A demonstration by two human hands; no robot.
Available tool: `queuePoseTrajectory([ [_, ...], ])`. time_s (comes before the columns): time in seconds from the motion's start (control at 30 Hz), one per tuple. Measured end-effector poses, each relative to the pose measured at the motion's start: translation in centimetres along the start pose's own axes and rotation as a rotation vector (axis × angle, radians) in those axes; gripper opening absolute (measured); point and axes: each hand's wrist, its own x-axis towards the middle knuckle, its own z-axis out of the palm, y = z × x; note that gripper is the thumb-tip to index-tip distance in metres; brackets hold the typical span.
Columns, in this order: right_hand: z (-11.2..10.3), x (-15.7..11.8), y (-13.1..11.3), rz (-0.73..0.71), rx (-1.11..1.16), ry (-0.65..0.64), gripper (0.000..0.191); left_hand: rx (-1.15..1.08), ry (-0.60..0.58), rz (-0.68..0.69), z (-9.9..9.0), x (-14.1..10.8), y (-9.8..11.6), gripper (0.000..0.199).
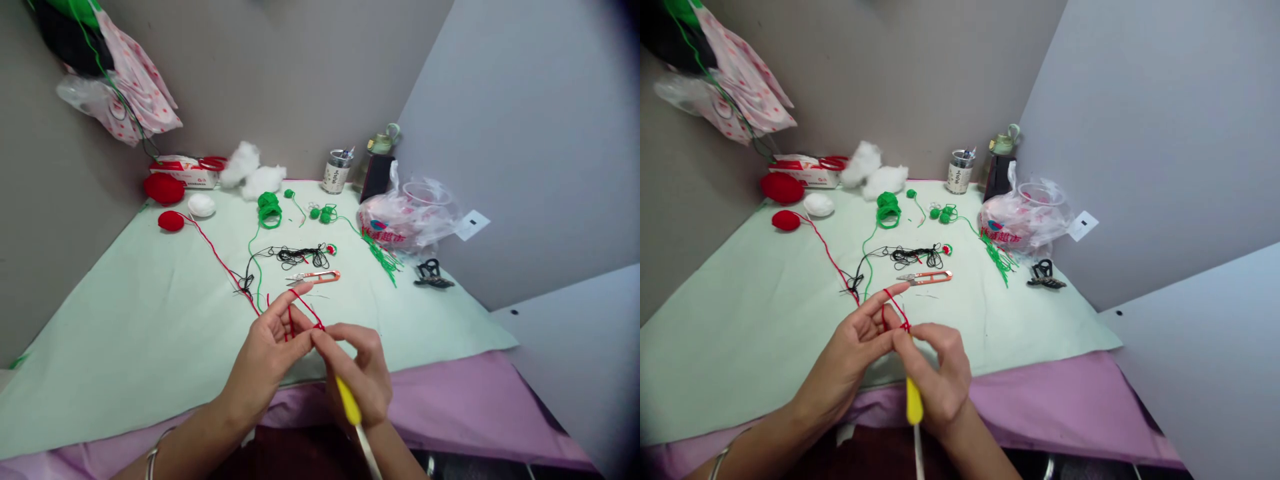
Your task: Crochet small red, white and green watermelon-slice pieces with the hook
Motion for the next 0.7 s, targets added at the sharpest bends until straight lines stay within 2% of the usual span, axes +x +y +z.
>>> queuePoseTrajectory([
  [0.07, 0.0, -0.1, 0.1, -0.065, -0.022, 0.003, 0.039, -0.112, -0.032, -0.105, 0.1, 0.0, 0.1, 0.065],
  [0.1, 0.0, 0.1, 0.1, -0.037, 0.031, 0.021, 0.037, -0.163, -0.042, -0.155, 0.1, 0.1, 0.2, 0.064],
  [0.17, -0.1, 0.6, -0.1, 0.138, 0.198, 0.054, 0.031, -0.219, -0.044, -0.198, 0.0, 0.2, 0.5, 0.062],
  [0.27, -0.1, 1.6, -0.2, 0.438, 0.492, 0.111, 0.021, -0.179, -0.010, -0.121, 0.0, 0.2, 0.8, 0.058],
  [0.37, 0.1, 2.0, 0.0, 0.597, 0.715, 0.162, 0.017, -0.102, 0.009, -0.041, 0.0, 0.3, 1.0, 0.052],
  [0.5, 0.1, 2.1, 0.0, 0.618, 0.736, 0.187, 0.014, -0.046, 0.027, -0.009, -0.2, 0.4, 1.1, 0.047],
  [0.7, -0.1, 1.9, -0.1, 0.640, 0.759, 0.156, 0.016, 0.037, -0.021, 0.027, -0.2, 0.2, 0.7, 0.041],
])
